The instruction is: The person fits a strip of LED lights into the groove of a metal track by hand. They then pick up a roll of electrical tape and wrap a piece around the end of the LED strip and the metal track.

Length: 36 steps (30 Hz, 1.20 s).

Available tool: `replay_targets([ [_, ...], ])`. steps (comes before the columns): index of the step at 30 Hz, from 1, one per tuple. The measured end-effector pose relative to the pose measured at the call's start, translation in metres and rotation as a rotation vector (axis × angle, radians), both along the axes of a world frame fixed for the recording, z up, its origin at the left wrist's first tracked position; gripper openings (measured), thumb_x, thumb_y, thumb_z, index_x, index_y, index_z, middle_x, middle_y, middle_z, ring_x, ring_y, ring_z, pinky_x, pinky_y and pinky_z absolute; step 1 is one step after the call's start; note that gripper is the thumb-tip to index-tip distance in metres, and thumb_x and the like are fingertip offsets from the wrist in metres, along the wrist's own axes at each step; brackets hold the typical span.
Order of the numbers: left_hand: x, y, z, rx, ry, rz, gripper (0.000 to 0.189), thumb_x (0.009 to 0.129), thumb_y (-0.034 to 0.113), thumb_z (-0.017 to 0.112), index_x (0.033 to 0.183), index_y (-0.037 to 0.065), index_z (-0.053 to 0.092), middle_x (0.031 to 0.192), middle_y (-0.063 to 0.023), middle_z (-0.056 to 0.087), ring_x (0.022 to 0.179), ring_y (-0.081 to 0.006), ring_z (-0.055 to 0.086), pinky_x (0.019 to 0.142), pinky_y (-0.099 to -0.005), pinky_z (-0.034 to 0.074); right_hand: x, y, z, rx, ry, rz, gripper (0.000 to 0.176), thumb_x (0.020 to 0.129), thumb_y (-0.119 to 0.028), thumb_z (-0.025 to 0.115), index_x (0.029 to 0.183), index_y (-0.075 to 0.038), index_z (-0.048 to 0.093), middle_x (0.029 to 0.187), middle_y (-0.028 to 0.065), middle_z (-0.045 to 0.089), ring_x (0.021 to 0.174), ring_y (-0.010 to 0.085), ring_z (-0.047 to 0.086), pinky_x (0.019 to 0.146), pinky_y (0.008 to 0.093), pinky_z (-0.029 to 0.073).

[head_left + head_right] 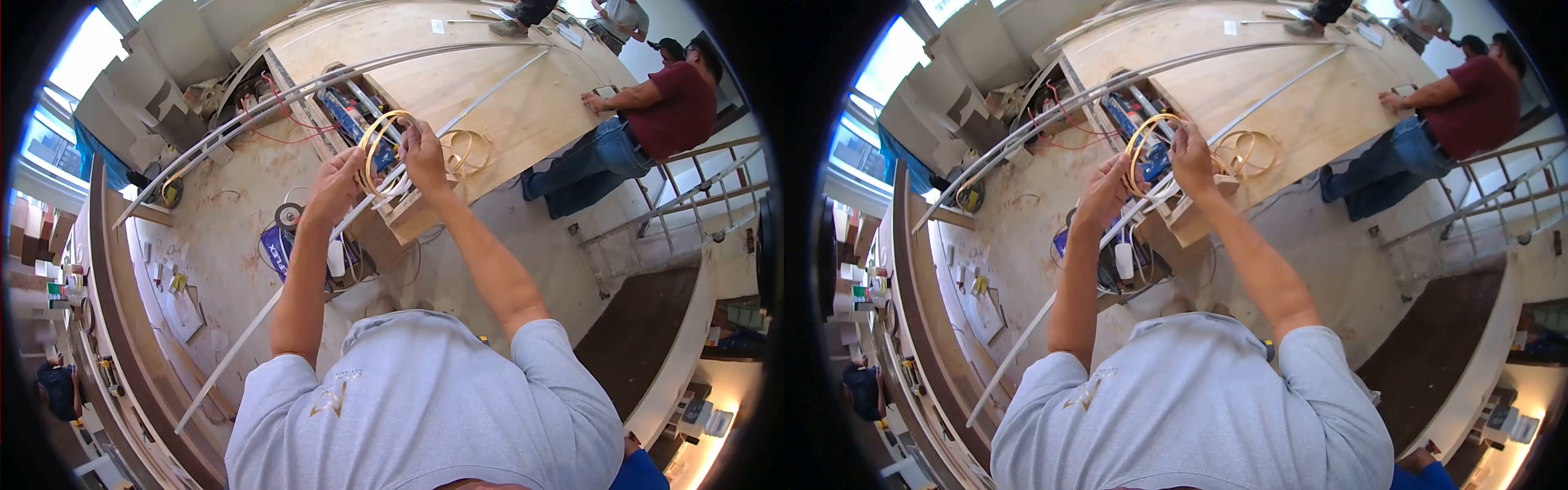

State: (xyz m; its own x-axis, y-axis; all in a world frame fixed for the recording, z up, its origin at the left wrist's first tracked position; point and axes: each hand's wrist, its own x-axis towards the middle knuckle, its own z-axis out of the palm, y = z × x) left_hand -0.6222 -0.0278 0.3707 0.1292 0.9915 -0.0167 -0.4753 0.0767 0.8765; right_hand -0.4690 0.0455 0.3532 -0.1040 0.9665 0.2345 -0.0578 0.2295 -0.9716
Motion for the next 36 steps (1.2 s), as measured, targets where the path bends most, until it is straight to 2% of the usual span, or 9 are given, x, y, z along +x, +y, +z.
replay_targets([
  [4, 0.011, -0.003, -0.006, 0.077, -0.065, 0.088, 0.03, 0.098, 0.033, 0.049, 0.093, 0.004, 0.056, 0.075, 0.0007, 0.055, 0.067, -0.0074, 0.054, 0.065, -0.0224, 0.046, -0.005, 0.004, -0.014, -0.03, -0.045, -0.053, 0.023, 0.1, -0.017, 0.041, 0.104, -0.001, 0.056, 0.068, 0.0031, 0.048, 0.058, 0.0102, 0.048, 0.053, 0.0257, 0.042],
  [5, 0.016, -0.006, 0.0, 0.037, 0.013, 0.142, 0.029, 0.098, 0.031, 0.05, 0.097, 0.003, 0.057, 0.074, 0.001, 0.055, 0.066, -0.0068, 0.053, 0.063, -0.0216, 0.045, -0.006, 0.014, -0.029, 0.077, -0.18, -0.134, 0.022, 0.098, -0.015, 0.042, 0.104, 0.0, 0.056, 0.078, 0.0117, 0.059, 0.064, 0.0202, 0.055, 0.061, 0.0329, 0.046],
  [8, 0.021, -0.003, 0.009, 0.086, 0.217, 0.11, 0.027, 0.098, 0.028, 0.051, 0.101, 0.002, 0.057, 0.072, 0.0011, 0.055, 0.066, -0.0063, 0.053, 0.061, -0.0209, 0.044, -0.006, 0.008, -0.012, 0.281, -0.335, -0.216, 0.024, 0.1, -0.018, 0.04, 0.107, -0.001, 0.056, 0.065, 0.0019, 0.048, 0.054, 0.0093, 0.048, 0.051, 0.0258, 0.042],
  [12, 0.015, -0.001, 0.004, -0.015, 0.184, 0.022, 0.027, 0.097, 0.027, 0.053, 0.103, 0.001, 0.057, 0.069, 0.0024, 0.051, 0.063, -0.0063, 0.051, 0.059, -0.0216, 0.044, 0.006, 0.017, -0.017, 0.215, -0.3, -0.125, 0.024, 0.1, -0.017, 0.039, 0.109, -0.002, 0.055, 0.064, 0.0022, 0.05, 0.055, 0.01, 0.049, 0.053, 0.0273, 0.042],
  [17, 0.021, 0.003, 0.001, -0.018, 0.092, 0.069, 0.025, 0.097, 0.031, 0.052, 0.087, 0.008, 0.051, 0.066, 0.0047, 0.042, 0.056, -0.0057, 0.04, 0.056, -0.021, 0.039, 0.029, 0.009, -0.007, 0.12, -0.382, 0.052, 0.024, 0.1, -0.018, 0.04, 0.111, -0.003, 0.055, 0.066, 0.0013, 0.052, 0.058, 0.0096, 0.051, 0.057, 0.0265, 0.044],
  [26, 0.033, 0.012, -0.007, 0.041, 0.438, 0.359, 0.027, 0.1, 0.03, 0.047, 0.098, 0.004, 0.054, 0.068, 0.006, 0.04, 0.056, -0.0038, 0.037, 0.052, -0.0202, 0.032, 0.049, 0.031, -0.033, 0.089, -0.435, 0.269, 0.021, 0.099, -0.021, 0.044, 0.111, -0.006, 0.052, 0.07, 0.0043, 0.055, 0.064, 0.0131, 0.054, 0.058, 0.0317, 0.046],
  [29, 0.045, 0.009, -0.001, 0.026, 0.607, 0.477, 0.028, 0.1, 0.03, 0.046, 0.099, 0.003, 0.054, 0.067, 0.006, 0.038, 0.055, -0.0033, 0.036, 0.05, -0.0192, 0.031, 0.055, 0.014, -0.03, 0.216, -0.326, 0.272, 0.045, 0.091, -0.02, 0.06, 0.128, -0.004, 0.041, 0.099, 0.0159, 0.059, 0.09, 0.0294, 0.06, 0.08, 0.038, 0.047],
  [32, 0.049, 0.012, -0.003, 0.037, 0.703, 0.529, 0.027, 0.101, 0.029, 0.044, 0.099, 0.003, 0.053, 0.066, 0.0058, 0.036, 0.055, -0.0033, 0.033, 0.048, -0.019, 0.029, 0.081, -0.012, -0.037, 0.475, -0.232, -0.051, 0.053, 0.088, -0.017, 0.063, 0.133, -0.005, 0.039, 0.106, 0.0147, 0.059, 0.096, 0.0248, 0.06, 0.081, 0.0351, 0.047],
  [36, 0.055, 0.01, 0.003, 0.004, 0.717, 0.614, 0.025, 0.101, 0.028, 0.044, 0.098, 0.004, 0.051, 0.065, 0.005, 0.034, 0.054, -0.0041, 0.03, 0.047, -0.0197, 0.027, 0.181, -0.032, -0.068, -0.105, -0.193, 0.328, 0.021, 0.091, -0.017, 0.059, 0.106, -0.004, 0.063, 0.083, 0.0088, 0.065, 0.073, 0.0139, 0.062, 0.068, 0.0301, 0.05],
])
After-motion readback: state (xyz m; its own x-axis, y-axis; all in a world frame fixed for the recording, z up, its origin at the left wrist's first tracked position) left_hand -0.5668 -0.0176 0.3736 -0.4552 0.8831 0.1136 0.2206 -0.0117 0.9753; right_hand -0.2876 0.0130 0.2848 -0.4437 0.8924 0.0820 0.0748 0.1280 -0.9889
